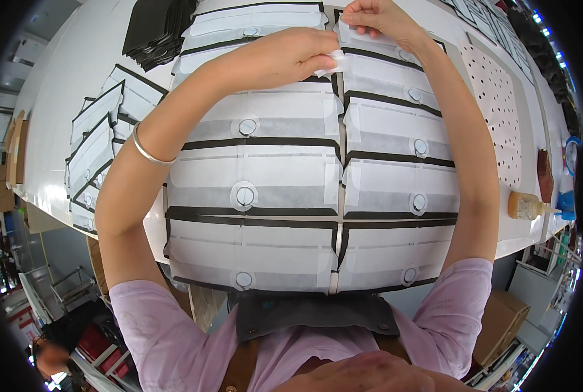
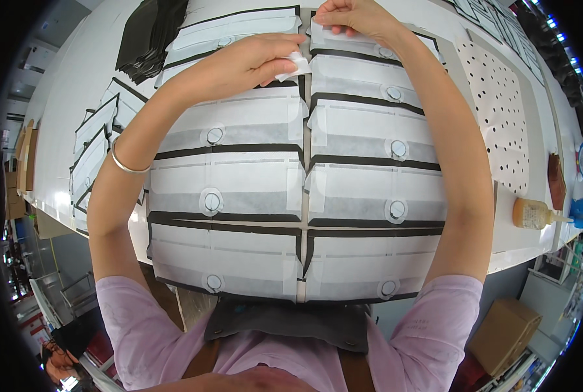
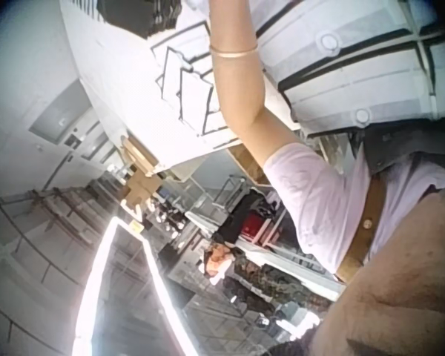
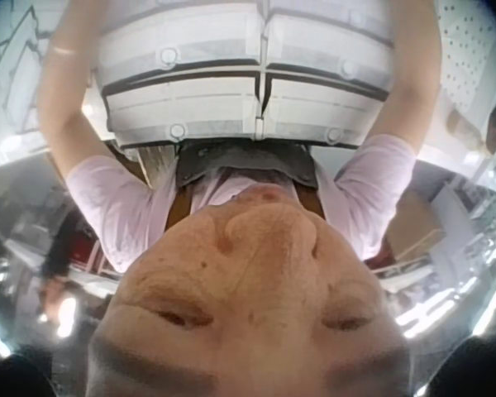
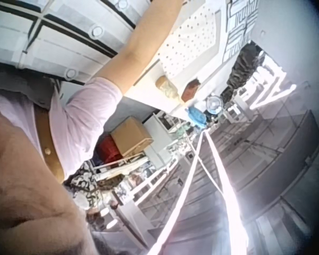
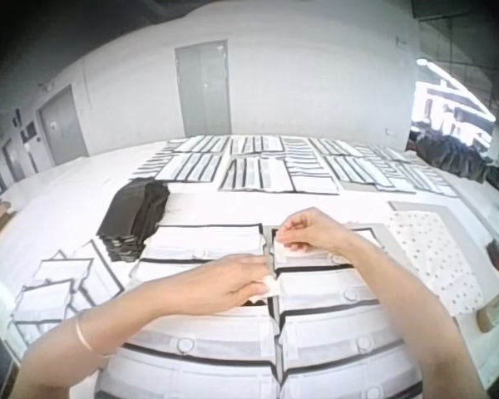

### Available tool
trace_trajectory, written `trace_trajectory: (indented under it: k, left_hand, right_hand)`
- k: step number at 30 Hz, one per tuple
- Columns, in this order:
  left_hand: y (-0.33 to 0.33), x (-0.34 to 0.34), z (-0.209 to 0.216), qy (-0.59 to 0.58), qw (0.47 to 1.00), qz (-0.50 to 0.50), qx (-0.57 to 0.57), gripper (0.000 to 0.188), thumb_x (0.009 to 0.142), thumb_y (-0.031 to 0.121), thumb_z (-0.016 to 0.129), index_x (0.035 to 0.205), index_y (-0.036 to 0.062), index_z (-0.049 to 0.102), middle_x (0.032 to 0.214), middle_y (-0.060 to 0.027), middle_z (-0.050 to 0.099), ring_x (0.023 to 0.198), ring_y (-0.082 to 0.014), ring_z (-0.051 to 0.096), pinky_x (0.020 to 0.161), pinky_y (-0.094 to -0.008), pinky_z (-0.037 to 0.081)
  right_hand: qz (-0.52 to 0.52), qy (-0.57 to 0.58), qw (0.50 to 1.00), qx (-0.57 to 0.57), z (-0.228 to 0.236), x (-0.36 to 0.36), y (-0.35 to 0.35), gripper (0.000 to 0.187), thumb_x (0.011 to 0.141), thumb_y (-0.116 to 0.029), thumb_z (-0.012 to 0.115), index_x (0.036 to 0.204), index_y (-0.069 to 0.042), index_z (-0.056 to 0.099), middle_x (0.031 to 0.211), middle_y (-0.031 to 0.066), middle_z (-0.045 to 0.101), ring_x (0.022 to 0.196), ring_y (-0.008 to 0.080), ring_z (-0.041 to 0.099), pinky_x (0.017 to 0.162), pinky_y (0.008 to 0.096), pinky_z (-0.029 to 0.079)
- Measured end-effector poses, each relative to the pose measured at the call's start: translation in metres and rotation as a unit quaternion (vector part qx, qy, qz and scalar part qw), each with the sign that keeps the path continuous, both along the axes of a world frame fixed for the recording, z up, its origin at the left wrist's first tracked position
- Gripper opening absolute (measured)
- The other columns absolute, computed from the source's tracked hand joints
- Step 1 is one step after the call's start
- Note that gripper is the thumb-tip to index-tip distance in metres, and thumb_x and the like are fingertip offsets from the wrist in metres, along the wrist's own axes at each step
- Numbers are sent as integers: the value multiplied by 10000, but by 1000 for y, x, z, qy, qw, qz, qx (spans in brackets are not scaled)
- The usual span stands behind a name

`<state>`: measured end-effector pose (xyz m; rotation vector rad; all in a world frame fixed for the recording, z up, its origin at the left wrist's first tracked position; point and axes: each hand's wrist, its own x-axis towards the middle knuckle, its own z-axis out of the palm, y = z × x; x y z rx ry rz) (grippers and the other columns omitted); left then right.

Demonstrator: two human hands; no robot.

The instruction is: The person assembles white face masks by hand on a white workbench. They pick up white mask bodies and attach black elastic straps to the sides, then fold and stack the finished units into neat piles. The process is repetitive and involves handling multiple mask components.

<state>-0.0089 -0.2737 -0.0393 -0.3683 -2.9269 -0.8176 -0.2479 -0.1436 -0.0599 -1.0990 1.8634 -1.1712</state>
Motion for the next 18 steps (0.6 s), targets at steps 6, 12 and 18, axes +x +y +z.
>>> trace_trajectory:
  k: [6, 12, 18]
  left_hand:
    - [3, -1, -3, -19, 999, 18, 23, 286, 1051, 265, 505, 967, -8, 517, 1038, -145, 509, 740, -268, 515, 736, -408, 451]
    - [1, 3, -7, -10, 999, 28, 37, 245, 1045, 244, 514, 986, 8, 535, 841, -125, 554, 786, -298, 529, 771, -427, 447]
    - [2, 4, -5, -19, 999, 32, 37, 244, 1043, 242, 519, 1028, 3, 563, 866, -124, 577, 801, -295, 544, 782, -414, 460]
  right_hand:
    - [-5, -24, 1000, -3, 2, -6, 5, 140, 939, -184, 722, 981, -51, 726, 795, -6, 672, 688, 62, 598, 603, 194, 483]
    - [65, -63, 996, 0, 9, -11, 5, 141, 945, -188, 715, 976, -51, 725, 794, -9, 669, 686, 58, 593, 606, 194, 482]
    - [71, -15, 997, 15, 9, -7, 4, 139, 941, -149, 714, 982, -17, 722, 785, 13, 675, 679, 59, 590, 592, 194, 469]
